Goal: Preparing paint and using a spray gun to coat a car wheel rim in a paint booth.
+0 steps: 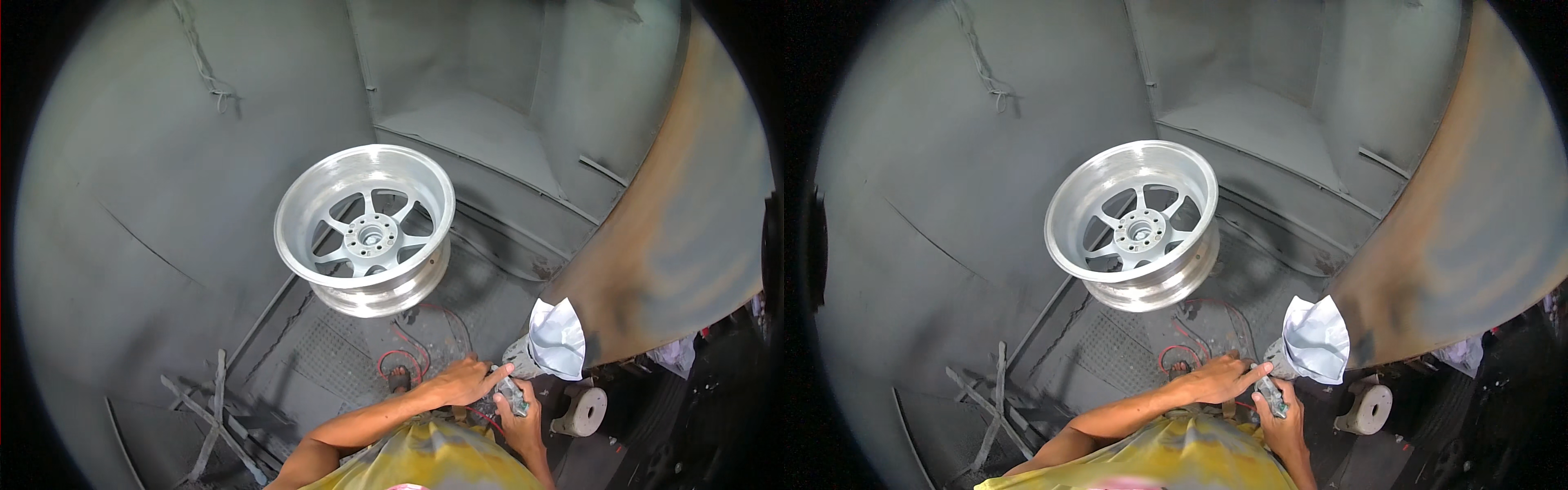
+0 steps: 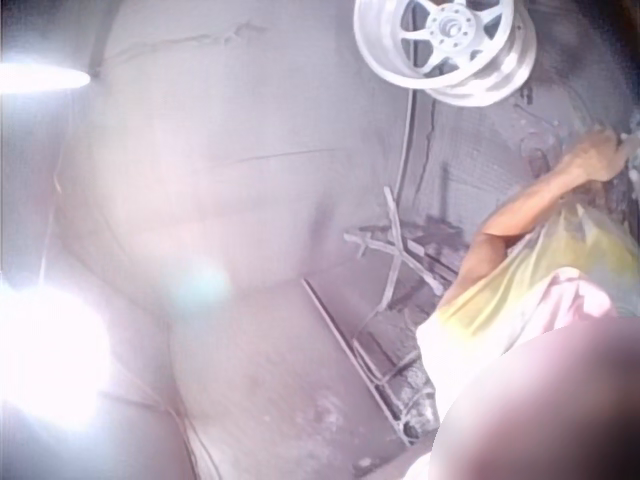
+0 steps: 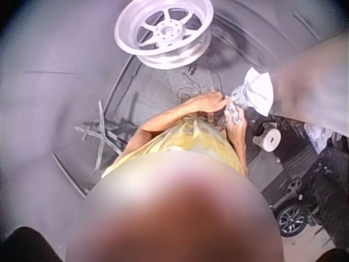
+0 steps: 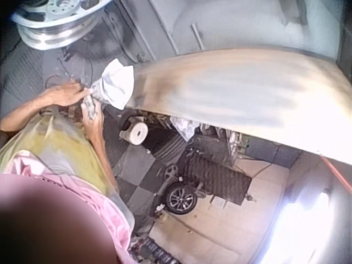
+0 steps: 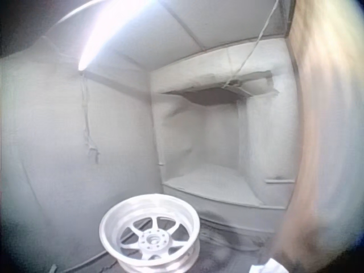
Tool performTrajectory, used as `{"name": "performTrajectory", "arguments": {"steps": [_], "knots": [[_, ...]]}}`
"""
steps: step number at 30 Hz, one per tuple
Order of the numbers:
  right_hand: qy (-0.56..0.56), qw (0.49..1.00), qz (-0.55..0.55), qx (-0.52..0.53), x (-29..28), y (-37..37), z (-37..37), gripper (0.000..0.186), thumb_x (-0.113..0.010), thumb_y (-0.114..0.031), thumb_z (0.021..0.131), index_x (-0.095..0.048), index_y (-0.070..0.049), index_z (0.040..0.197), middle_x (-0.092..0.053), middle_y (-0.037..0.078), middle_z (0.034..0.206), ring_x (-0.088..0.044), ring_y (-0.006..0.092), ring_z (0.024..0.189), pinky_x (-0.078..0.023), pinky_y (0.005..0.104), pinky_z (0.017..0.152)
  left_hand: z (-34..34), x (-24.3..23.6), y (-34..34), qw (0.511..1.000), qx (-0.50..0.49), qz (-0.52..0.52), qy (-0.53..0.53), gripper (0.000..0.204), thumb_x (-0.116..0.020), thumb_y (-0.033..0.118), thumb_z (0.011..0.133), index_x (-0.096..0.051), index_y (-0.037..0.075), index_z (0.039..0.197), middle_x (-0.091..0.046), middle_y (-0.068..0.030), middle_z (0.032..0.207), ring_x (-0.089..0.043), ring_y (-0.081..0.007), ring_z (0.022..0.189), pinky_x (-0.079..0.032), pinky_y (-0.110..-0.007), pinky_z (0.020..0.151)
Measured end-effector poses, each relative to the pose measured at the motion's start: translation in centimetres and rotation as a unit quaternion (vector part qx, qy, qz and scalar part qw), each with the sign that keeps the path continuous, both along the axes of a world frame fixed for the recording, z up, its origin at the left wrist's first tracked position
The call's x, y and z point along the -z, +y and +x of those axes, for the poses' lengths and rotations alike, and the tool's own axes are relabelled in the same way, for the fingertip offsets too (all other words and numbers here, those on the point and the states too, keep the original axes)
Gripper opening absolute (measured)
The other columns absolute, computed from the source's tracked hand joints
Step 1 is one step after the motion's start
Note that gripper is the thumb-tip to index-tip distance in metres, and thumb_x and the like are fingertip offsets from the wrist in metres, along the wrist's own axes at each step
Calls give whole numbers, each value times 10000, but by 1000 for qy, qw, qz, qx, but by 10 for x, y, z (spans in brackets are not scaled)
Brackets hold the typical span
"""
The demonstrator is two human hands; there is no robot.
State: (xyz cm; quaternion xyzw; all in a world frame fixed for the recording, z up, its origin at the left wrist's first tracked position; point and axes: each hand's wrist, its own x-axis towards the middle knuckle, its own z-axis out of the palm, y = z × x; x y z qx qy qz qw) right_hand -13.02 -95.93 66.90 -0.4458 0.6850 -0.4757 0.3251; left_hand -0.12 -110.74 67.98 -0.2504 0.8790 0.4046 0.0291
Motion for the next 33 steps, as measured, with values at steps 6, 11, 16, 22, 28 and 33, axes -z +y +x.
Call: {"name": "performTrajectory", "arguments": {"steps": [6, 11, 16, 22, 28, 33], "knots": [[-66, 998, 7, -1, -1, -7, 1, 350, -708, -83, 882, -567, 34, 1181, -702, 158, 931, -673, 161, 735, -524, 325, 667, 5, -27, -3, 997, -52, 57, -22, 849, -253, 685, 996, -670, -29, 1184, -582, -369, 1138, -518, -490, 1197, -411, -531, 1042], [-10, 998, 33, -51, -2, -15, 6, 413, -723, -59, 869, -566, 32, 1240, -709, 154, 916, -675, 140, 756, -530, 309, 698, 18, -6, -21, 989, -77, 105, -70, 862, -264, 720, 975, -653, -6, 1230, -572, -341, 1219, -503, -464, 1246, -384, -518, 1079], [-56, 996, 63, -16, 34, -12, 2, 339, -744, -48, 863, -628, 51, 1165, -718, 120, 916, -664, 125, 759, -556, 297, 654, 41, -12, -40, 970, -140, 186, -71, 863, -275, 733, 966, -593, 17, 1327, -567, -298, 1304, -493, -437, 1282, -362, -496, 1107], [-77, 992, 75, 59, -17, -44, -2, 353, -677, -121, 942, -574, 3, 1257, -706, 81, 960, -678, 134, 798, -572, 262, 538, 122, 55, -59, 957, -220, 154, -112, 777, -322, 651, 999, -636, -28, 1207, -624, -300, 1225, -561, -447, 1207, -413, -489, 1059], [-58, 990, 9, 131, -82, -84, -12, 391, -655, -132, 961, -498, -17, 1300, -643, 91, 1012, -693, 184, 841, -570, 265, 511, 216, 93, -93, 914, -384, 104, -83, 673, -398, 610, 1002, -692, 23, 1150, -699, -268, 1017, -651, -434, 1035, -492, -494, 912], [-40, 981, -69, 179, -139, -116, -3, 361, -633, -144, 975, -481, 15, 1261, -645, 143, 1002, -714, 248, 850, -569, 270, 484, 283, 131, -135, 853, -516, 60, -60, 495, -436, 444, 1027, -720, 42, 1081, -705, -241, 997, -653, -455, 983, -501, -488, 896]]}}
